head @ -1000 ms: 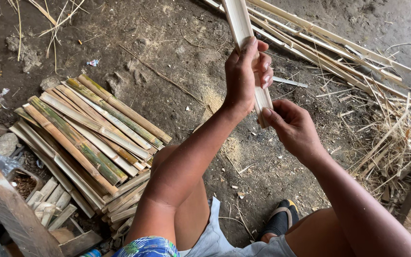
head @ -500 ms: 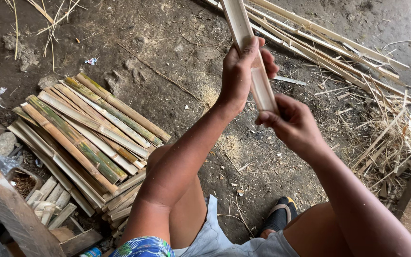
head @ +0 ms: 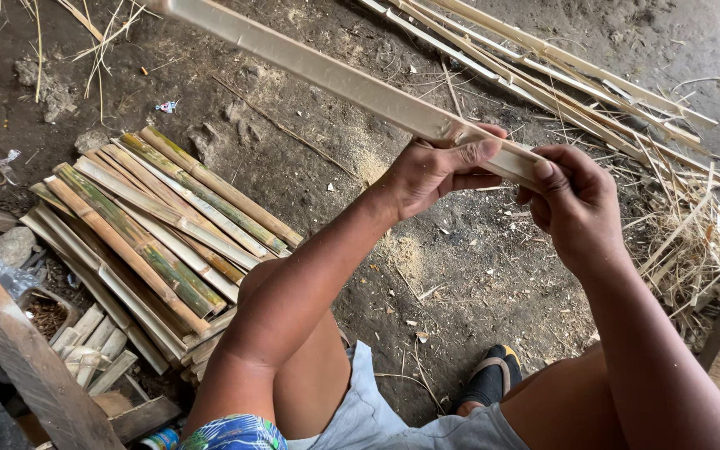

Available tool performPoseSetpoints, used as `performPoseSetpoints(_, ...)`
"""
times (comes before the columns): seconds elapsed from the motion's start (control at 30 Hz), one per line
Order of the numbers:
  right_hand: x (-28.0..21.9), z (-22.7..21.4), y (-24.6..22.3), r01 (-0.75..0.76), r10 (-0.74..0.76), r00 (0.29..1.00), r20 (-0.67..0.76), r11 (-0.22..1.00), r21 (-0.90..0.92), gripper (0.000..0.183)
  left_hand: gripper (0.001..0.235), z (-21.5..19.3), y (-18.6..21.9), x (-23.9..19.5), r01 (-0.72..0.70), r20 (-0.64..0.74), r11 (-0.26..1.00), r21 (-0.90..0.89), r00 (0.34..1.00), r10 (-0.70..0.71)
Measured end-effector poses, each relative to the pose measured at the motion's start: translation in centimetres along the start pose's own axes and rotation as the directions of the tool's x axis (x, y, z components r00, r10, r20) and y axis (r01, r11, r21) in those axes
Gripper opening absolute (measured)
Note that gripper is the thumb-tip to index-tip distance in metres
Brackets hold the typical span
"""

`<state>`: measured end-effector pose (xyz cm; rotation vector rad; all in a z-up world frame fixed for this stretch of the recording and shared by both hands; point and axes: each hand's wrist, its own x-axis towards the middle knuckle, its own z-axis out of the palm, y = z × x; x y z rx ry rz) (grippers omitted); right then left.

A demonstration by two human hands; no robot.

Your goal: The person cuts bamboo strips into shorter pieces using a hand saw and a hammer. They then gather the cut pieces and place them in a pile. Finally, they retrieve a hammer and nails from a bag.

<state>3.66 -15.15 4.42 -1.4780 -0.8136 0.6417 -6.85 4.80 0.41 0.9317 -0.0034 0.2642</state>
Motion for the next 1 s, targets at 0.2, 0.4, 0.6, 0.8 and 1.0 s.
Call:
performPoseSetpoints(0.2, -0.6, 1.0, -1.2, 0.223, -0.232, 0.973, -0.016, 0.948, -0.228, 0.031, 0.032, 0.9, 1.0, -0.2, -0.005, -0.174, 1.0, -0.006, 0.985, 0.004)
performPoseSetpoints(0.4, -0.5, -0.1, -0.3, 0.278, -0.51, 0.85, -0.134, 0.649, -0.708, 0.027, 0.022, -0.1, 3.6, -0.9, -0.067, -0.201, 0.998, -0.003, 0.977, 0.065)
performPoseSetpoints(0.6, -0.4, 1.1, 1.9, 0.443, -0.602, 0.782, 0.163, 0.352, -0.824, 0.034, 0.022, 0.6, 3.5, -0.6, -0.133, -0.244, 0.975, 0.18, 0.954, 0.175)
performPoseSetpoints(0.8, -0.7, 2.5, 0.5, 0.344, -0.448, 0.864, 0.23, 0.191, -0.919, 0.06, 0.023, 0.5, 3.3, -0.6, -0.142, -0.205, 0.974, 0.179, 0.962, 0.178)
performPoseSetpoints(1.0, -1.2, 3.3, -0.2, 0.266, -0.299, 0.935, 0.192, 0.229, -0.936, 0.062, 0.02, 0.2, 3.1, -0.9, -0.148, -0.178, 0.983, 0.106, 0.97, 0.165)
